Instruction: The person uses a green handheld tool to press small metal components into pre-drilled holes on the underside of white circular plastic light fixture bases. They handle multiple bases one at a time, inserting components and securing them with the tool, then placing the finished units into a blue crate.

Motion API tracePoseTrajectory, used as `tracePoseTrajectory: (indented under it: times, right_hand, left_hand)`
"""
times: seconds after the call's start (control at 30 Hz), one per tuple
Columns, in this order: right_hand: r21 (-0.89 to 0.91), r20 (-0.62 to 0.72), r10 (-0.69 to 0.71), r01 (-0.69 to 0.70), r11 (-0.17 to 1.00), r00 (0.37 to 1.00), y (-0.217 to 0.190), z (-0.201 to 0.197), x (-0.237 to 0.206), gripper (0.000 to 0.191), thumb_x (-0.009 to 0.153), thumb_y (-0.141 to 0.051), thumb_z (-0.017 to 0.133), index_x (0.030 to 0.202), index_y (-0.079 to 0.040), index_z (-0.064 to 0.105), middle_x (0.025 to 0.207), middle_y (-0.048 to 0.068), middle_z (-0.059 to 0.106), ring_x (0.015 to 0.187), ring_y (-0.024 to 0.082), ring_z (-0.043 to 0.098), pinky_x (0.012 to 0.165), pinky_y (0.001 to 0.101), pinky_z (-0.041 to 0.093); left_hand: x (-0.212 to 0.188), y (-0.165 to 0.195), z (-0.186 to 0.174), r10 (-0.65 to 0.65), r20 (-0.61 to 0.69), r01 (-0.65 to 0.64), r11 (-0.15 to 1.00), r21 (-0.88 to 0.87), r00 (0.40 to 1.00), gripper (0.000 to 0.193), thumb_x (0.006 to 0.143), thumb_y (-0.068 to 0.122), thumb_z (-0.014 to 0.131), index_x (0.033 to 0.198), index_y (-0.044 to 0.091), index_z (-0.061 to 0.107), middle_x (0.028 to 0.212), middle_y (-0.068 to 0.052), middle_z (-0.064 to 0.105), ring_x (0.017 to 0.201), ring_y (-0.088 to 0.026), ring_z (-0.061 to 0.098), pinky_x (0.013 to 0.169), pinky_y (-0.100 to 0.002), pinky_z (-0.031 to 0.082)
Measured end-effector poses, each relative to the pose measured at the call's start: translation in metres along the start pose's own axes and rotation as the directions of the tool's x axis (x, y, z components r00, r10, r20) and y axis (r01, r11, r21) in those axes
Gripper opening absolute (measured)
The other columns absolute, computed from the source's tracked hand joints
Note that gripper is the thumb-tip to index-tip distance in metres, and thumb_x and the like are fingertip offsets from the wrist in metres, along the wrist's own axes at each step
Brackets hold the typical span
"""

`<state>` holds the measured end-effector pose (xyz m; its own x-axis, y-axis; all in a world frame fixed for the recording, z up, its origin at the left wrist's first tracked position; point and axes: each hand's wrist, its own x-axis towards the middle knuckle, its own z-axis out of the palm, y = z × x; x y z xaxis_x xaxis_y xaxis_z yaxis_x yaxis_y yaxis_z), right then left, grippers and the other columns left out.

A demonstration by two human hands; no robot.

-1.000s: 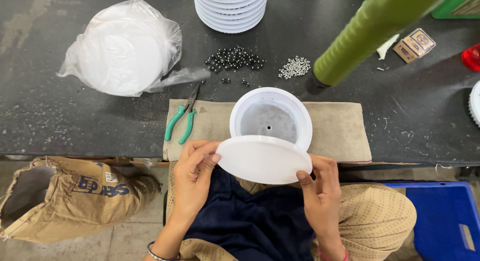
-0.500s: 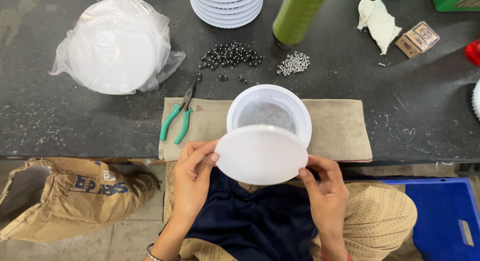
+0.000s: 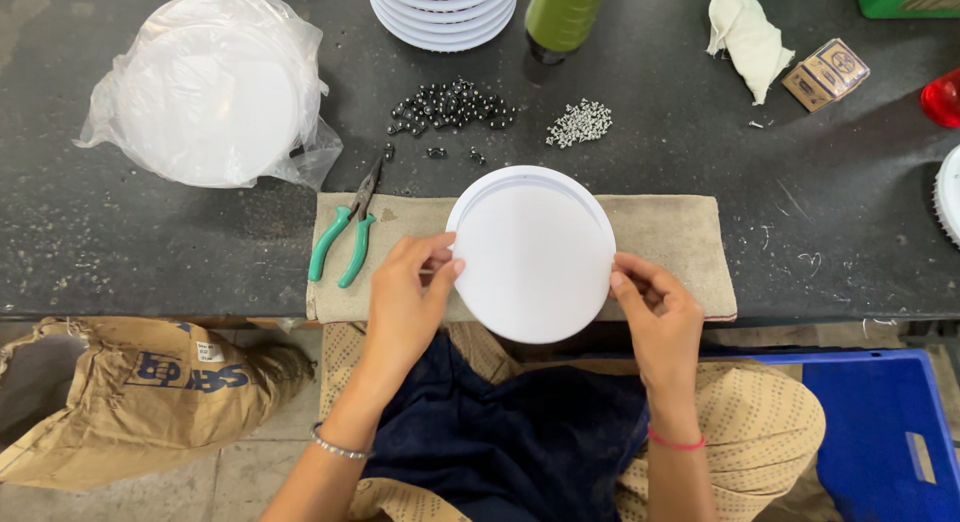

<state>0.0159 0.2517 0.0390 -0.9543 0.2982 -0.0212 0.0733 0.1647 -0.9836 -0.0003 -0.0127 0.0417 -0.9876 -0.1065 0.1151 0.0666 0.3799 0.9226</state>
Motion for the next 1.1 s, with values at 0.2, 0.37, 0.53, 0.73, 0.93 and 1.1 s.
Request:
tracePoseTrajectory:
  times: [0.2,0.37,0.53,0.73,0.93,1.1]
  right_hand:
    - [-0.033,0.001,-0.031,0.031,0.999,1.000,0.001,0.003,0.013,0.027,0.094,-0.005,0.072,0.119,0.004,0.072,0.107,0.008,0.075,0.094,0.011,0.070,0.086,0.0243,0.057]
    - [-0.099,-0.007,-0.067,0.066,0.993,0.998,0.001,0.004,0.013,0.027,0.094,-0.005,0.072,0.120,0.004,0.071,0.107,0.009,0.076,0.095,0.011,0.070,0.086,0.0244,0.058]
    - [-0.104,0.002,-0.061,0.061,0.993,0.998,0.002,0.001,0.011,0.026,0.096,-0.004,0.071,0.120,0.004,0.071,0.108,0.009,0.076,0.094,0.011,0.071,0.086,0.0247,0.059]
    - [-0.108,0.023,-0.100,0.102,0.989,0.995,0.006,0.000,0.008,0.027,0.095,-0.003,0.072,0.121,0.005,0.070,0.111,0.010,0.075,0.100,0.012,0.071,0.090,0.0254,0.060]
    - [-0.163,0.012,-0.120,0.120,0.979,0.993,0.007,0.000,0.008,0.027,0.095,-0.005,0.073,0.121,0.004,0.071,0.110,0.009,0.076,0.099,0.012,0.071,0.088,0.0251,0.059]
    - [-0.186,0.033,-0.110,0.114,0.976,0.993,0.006,-0.002,0.009,0.029,0.093,-0.005,0.073,0.121,0.001,0.071,0.107,0.009,0.075,0.097,0.011,0.072,0.085,0.0253,0.060]
  left_hand:
    - [0.013,-0.005,0.014,0.062,-0.007,-0.062,0.997,0.051,0.998,0.036,0.087,0.007,0.076,0.122,-0.001,0.071,0.092,-0.011,0.063,0.077,-0.020,0.066,0.070,-0.030,0.057]
    - [0.015,-0.003,0.015,0.093,-0.005,-0.092,0.990,0.106,0.996,0.038,0.086,0.004,0.075,0.123,-0.002,0.069,0.093,-0.012,0.063,0.076,-0.021,0.067,0.069,-0.031,0.056]
    - [0.010,0.000,0.013,0.081,0.027,-0.084,0.990,0.114,0.996,0.041,0.086,0.001,0.074,0.126,-0.004,0.068,0.096,-0.013,0.061,0.077,-0.021,0.067,0.070,-0.032,0.057]
    - [0.008,0.000,0.012,0.094,0.046,-0.099,0.989,0.110,0.994,0.043,0.086,0.000,0.075,0.128,-0.005,0.066,0.097,-0.013,0.060,0.079,-0.020,0.068,0.070,-0.031,0.058]
    - [0.008,-0.001,0.015,0.084,0.038,-0.087,0.992,0.094,0.996,0.044,0.085,0.000,0.074,0.128,-0.004,0.066,0.099,-0.013,0.061,0.081,-0.021,0.067,0.073,-0.031,0.057]
    - [0.009,0.000,0.013,0.079,0.044,-0.082,0.994,0.072,0.996,0.045,0.083,0.001,0.075,0.127,-0.002,0.066,0.100,-0.012,0.062,0.084,-0.020,0.067,0.076,-0.031,0.058]
